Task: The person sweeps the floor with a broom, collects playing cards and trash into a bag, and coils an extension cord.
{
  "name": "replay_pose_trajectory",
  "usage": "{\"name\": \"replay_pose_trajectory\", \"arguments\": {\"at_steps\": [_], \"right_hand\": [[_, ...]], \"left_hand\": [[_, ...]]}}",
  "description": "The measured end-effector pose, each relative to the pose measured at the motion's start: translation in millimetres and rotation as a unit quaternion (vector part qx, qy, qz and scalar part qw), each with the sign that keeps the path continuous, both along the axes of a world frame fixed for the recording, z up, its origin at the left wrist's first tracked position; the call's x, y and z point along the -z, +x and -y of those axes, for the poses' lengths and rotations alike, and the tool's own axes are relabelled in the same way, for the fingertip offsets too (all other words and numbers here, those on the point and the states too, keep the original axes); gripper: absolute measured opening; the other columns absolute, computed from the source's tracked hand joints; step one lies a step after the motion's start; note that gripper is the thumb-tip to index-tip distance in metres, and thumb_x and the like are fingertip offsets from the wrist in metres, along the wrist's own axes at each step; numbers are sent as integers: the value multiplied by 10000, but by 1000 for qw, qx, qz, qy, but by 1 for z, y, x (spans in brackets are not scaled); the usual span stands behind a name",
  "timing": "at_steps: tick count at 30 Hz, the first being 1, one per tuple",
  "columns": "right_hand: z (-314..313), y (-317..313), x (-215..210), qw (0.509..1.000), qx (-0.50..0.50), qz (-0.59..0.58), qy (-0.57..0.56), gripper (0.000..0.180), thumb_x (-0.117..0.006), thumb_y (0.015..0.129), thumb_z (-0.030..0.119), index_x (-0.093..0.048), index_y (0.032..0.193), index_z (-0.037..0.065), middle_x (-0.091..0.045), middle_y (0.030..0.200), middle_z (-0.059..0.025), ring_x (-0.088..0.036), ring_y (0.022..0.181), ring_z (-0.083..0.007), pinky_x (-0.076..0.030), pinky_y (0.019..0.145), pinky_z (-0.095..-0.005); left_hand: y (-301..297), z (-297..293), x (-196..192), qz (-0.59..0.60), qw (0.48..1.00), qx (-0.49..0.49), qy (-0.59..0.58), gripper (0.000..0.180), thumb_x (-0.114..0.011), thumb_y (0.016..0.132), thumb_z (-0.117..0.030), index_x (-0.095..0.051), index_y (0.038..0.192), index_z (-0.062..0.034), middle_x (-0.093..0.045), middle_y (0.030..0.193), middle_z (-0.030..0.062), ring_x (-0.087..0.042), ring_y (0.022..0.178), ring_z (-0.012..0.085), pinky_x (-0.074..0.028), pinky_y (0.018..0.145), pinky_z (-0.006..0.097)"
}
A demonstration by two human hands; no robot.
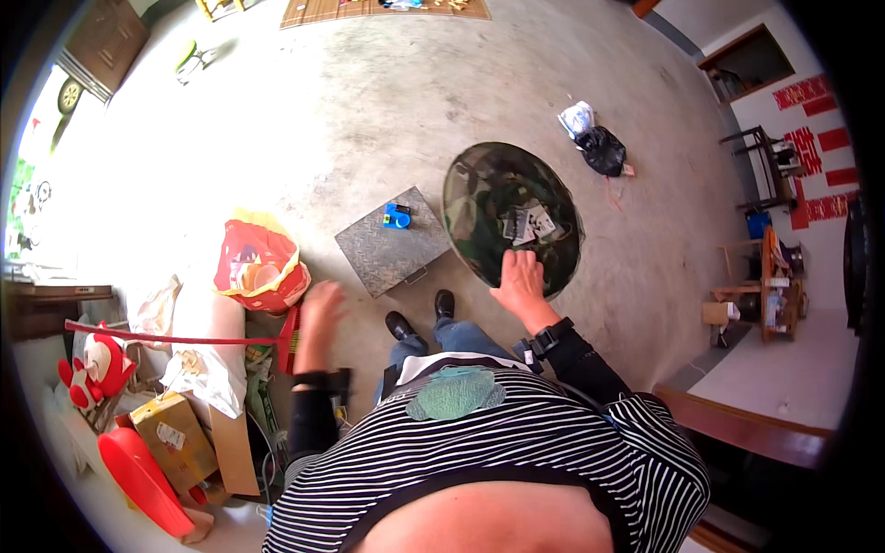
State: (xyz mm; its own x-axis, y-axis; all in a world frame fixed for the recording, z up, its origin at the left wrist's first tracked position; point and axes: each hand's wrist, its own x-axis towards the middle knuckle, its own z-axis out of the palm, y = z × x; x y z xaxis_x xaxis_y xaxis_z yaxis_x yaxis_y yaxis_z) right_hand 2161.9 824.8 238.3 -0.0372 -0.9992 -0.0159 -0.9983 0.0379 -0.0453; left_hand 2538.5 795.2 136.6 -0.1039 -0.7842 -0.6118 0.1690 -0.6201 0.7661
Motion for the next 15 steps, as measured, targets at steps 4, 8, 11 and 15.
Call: {"name": "replay_pose_trajectory", "arguments": {"at_steps": [4,8,11,15], "right_hand": [[-7,10,-3,999,-19,19,-22,561,-764,492,227,-430,911,62,-462,910,-107,-427,929,-279,-355,742,-407],[-14,13,-9,999,-25,37,-15,634,-763,510,248,-433,1008,37,-466,958,-110,-418,975,-286,-358,772,-410],[-24,-8,-16,989,-38,144,-11,740,-748,539,245,-404,1147,2,-445,1093,-140,-397,1060,-313,-363,855,-419],[-30,-65,-33,960,-21,223,-169,414,-670,633,207,-550,1000,59,-506,1012,-89,-454,976,-322,-402,792,-426]], "left_hand": [[-177,2,-56,-194,977,78,36,629,-637,790,-281,-327,1288,-56,-478,1176,117,-479,1062,231,-405,851,451],[-240,11,-75,-294,955,24,39,342,-576,821,-122,-487,1140,-33,-568,1068,101,-549,980,230,-437,835,397],[-255,20,-55,-334,939,-49,66,311,-465,854,-38,-457,1164,-7,-535,1127,139,-532,1015,295,-417,902,441],[-270,22,-58,-365,927,-5,91,362,-429,867,-36,-397,1226,0,-490,1193,157,-481,1097,310,-362,964,461]]}}
